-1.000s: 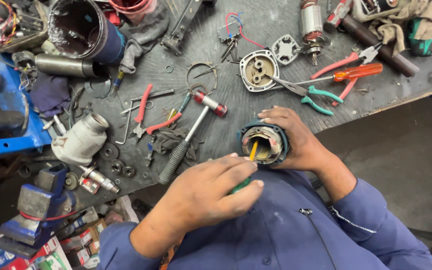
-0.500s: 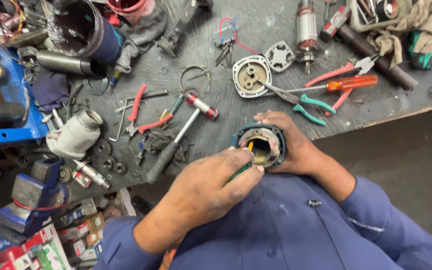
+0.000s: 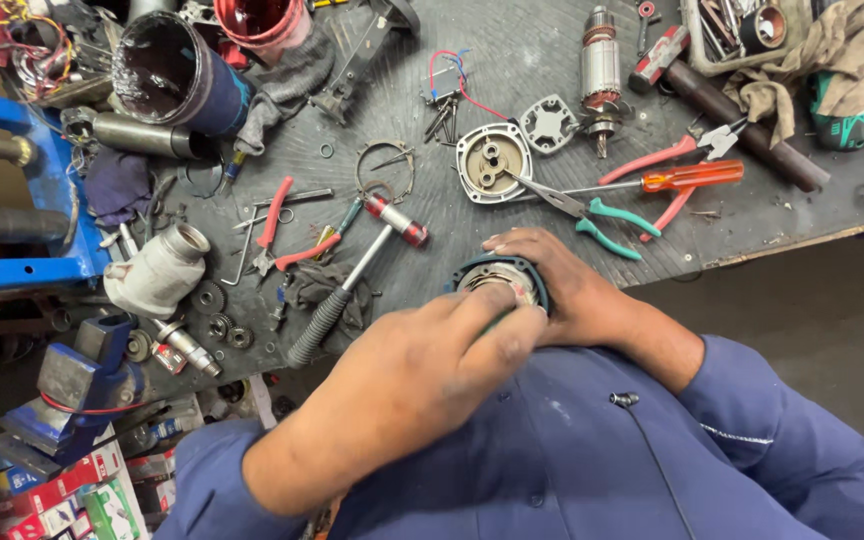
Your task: The person cleans their hands with a rag, then handles a blue electric motor housing, rotating it and inspecting the interior. They use pliers to adjust internal components and a screwdriver to manipulate parts inside the housing. The person continues to rotate and inspect the motor housing throughout the clip.
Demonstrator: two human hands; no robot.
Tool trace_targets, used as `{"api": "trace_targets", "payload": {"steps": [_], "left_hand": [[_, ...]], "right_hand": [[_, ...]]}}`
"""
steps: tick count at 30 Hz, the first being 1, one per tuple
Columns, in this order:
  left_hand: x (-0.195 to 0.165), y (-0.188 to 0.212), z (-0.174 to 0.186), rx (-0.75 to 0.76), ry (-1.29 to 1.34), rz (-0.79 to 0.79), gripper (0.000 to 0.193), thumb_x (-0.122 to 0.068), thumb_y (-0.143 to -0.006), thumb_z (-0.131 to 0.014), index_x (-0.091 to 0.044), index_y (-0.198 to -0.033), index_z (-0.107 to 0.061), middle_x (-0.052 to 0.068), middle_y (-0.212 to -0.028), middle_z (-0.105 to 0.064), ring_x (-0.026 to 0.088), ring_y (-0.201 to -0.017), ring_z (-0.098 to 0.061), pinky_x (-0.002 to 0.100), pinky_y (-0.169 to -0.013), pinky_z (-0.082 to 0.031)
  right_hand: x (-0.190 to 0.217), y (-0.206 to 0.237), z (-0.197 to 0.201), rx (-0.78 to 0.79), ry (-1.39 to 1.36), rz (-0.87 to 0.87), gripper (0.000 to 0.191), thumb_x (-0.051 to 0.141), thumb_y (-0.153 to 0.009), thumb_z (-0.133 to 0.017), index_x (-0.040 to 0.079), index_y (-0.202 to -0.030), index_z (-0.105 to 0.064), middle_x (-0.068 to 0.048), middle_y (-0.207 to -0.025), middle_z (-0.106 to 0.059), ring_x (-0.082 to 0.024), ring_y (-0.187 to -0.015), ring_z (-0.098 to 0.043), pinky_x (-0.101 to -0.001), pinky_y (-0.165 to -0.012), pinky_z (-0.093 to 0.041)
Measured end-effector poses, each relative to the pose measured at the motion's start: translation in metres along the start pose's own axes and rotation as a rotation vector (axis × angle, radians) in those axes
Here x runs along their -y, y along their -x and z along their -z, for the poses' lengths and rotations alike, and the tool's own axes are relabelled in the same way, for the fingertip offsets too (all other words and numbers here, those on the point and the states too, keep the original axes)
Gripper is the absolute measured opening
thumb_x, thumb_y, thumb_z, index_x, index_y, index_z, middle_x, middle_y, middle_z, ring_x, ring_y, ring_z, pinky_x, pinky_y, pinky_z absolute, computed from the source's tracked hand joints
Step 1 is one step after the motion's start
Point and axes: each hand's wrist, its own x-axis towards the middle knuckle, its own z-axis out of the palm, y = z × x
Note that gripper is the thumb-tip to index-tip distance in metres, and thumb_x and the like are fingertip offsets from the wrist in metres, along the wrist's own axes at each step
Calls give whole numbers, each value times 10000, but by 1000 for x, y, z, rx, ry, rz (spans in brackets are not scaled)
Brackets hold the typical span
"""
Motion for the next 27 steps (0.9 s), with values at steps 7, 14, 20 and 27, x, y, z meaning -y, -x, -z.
{"api": "trace_targets", "payload": {"steps": [7,14,20,27], "left_hand": [[33,-2,-28,-75,53,-9,352,-77,-923,-654,-132,-1262,-578,71,-1252,-647,283,-938,-714,386,-740,-586],[42,-8,-51,-137,42,-46,272,-132,-958,-658,-157,-1215,-573,37,-1209,-648,248,-926,-718,371,-746,-579],[20,-18,-5,-124,16,-38,384,-106,-958,-660,-147,-1330,-574,70,-1205,-658,251,-894,-701,368,-705,-567],[26,1,1,-132,118,-179,408,-100,-993,-678,-140,-1373,-534,128,-1256,-638,310,-1048,-711,399,-831,-596]], "right_hand": [[-4,-6,5,22,-46,-4,987,201,-558,-971,78,-1380,-440,-172,-1415,-534,-388,-1329,-534,-497,-1112,-459],[-17,-1,5,14,-146,-33,1030,207,-566,-974,77,-1414,-403,-180,-1445,-522,-363,-1327,-548,-473,-1103,-472],[-28,9,5,-12,-191,-54,1048,246,-584,-970,66,-1425,-372,-196,-1465,-516,-363,-1349,-535,-481,-1120,-454],[-30,5,8,-1,-164,-43,1064,333,-587,-980,56,-1431,-394,-181,-1468,-522,-351,-1364,-533,-472,-1148,-436]]}}
